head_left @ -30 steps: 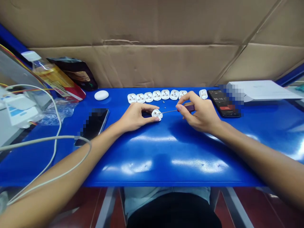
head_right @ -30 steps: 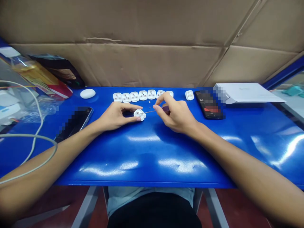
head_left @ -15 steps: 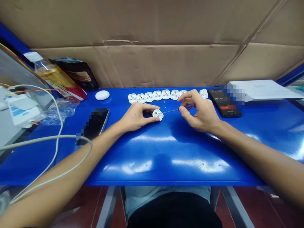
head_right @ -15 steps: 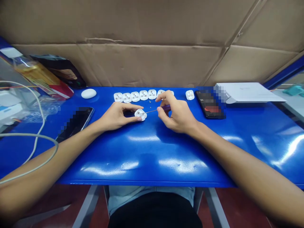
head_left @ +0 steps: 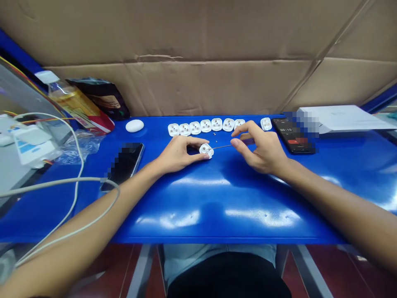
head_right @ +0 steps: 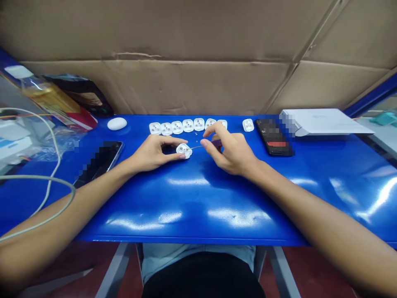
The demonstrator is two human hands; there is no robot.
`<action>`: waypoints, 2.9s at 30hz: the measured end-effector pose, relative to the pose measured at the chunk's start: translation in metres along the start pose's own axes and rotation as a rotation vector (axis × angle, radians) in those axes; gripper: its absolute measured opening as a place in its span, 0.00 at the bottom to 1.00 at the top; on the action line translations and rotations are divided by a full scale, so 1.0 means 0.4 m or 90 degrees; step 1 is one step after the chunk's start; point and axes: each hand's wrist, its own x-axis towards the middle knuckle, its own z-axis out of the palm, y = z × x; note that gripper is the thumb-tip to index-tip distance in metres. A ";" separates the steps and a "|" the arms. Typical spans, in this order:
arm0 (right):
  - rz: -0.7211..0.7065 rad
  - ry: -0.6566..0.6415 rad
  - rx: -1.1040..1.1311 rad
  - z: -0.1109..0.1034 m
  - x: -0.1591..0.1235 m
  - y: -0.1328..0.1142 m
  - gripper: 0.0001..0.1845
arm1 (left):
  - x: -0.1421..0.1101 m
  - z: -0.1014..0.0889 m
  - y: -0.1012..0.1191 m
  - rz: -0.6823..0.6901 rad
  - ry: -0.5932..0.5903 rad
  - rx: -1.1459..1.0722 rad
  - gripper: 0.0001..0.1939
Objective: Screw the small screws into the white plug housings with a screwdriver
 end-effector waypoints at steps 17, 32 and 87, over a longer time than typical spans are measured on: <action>0.014 0.018 -0.013 0.002 -0.002 0.000 0.11 | -0.001 0.000 0.003 0.000 -0.007 0.010 0.25; -0.008 0.000 -0.011 -0.002 -0.003 -0.007 0.10 | -0.005 -0.001 -0.005 0.024 -0.014 0.030 0.29; 0.028 -0.022 -0.013 -0.005 0.002 -0.018 0.13 | -0.005 -0.002 -0.001 0.064 -0.025 0.072 0.25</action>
